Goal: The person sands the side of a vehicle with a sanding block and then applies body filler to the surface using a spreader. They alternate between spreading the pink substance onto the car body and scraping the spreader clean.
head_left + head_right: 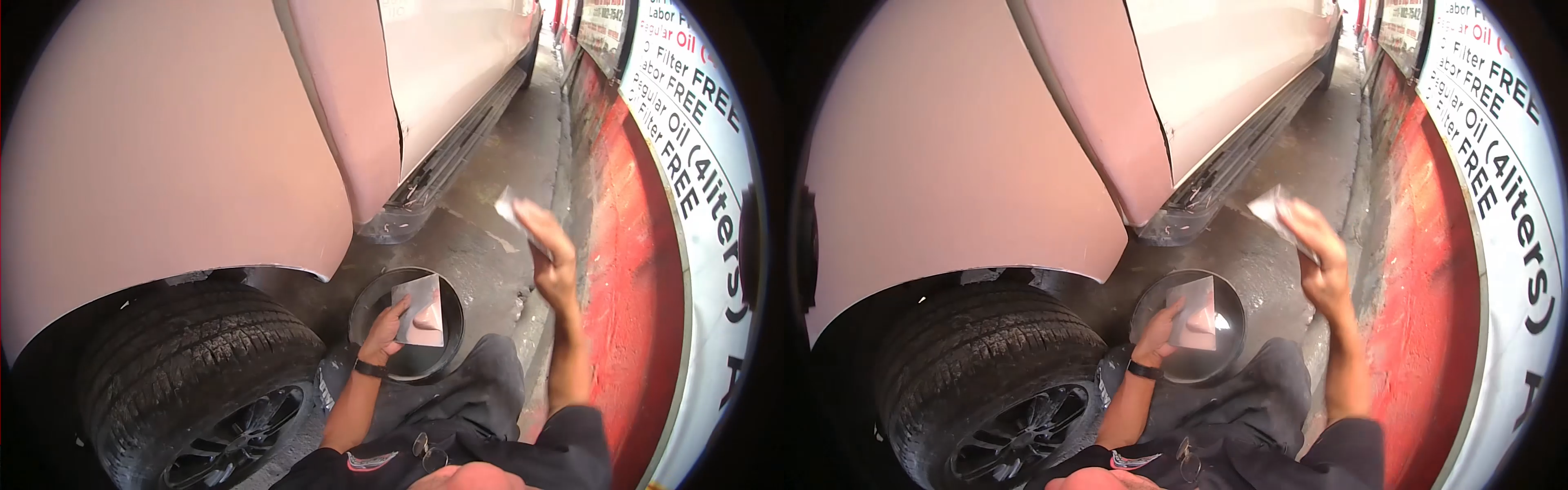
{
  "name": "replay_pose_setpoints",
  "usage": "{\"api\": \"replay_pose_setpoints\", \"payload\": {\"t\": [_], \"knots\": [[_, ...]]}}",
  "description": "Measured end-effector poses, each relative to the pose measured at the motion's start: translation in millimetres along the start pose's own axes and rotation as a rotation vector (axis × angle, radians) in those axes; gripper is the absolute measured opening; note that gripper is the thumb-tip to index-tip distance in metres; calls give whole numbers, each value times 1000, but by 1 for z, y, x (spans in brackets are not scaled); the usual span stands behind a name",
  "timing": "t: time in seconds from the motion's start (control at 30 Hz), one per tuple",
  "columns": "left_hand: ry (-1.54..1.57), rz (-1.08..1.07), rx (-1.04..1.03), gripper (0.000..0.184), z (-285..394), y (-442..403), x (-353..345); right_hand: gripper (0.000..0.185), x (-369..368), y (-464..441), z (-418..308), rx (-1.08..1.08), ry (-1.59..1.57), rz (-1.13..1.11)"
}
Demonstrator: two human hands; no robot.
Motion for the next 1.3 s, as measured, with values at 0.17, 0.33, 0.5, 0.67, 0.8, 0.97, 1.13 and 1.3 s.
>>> {"api": "replay_pose_setpoints", "payload": {"t": [0.17, 0.33, 0.5, 0.67, 0.8, 0.97, 1.13, 1.3], "knots": [[55, -17, 25, 42, -2, -2, -2, 31, -33, 172, 153, -785, -721, 382], [49, -3, 52, 46, -6, -4, 1, 25, -35, 260, 208, -1117, -1080, 643], [71, 17, 68, 48, -9, -7, 5, 27, -32, 293, 233, -1156, -1143, 798], [37, 50, 83, 47, -17, -11, 20, 30, -39, 294, 236, -1206, -1142, 742], [5, 79, 112, 46, -14, -13, 17, 30, -18, 240, 228, -976, -838, 482], [-33, -46, 58, 45, 13, 0, -30, 48, 21, 78, 49, -221, 234, -12], [-21, -26, -13, 46, 62, 28, -85, 48, -19, 49, -36, 418, 407, -383], [23, -202, 50, 39, 97, 46, -118, 43, -32, 38, -83, 647, 553, -540]]}}
Point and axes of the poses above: each hand's wrist, its own y-axis away from the middle knuckle, its own x-axis out of the back of the hand, z = x × y, the point moved 9 cm from there along -y, towards the middle knuckle, and after that the axes turned 4 degrees about -x, right-handed, at the moved point
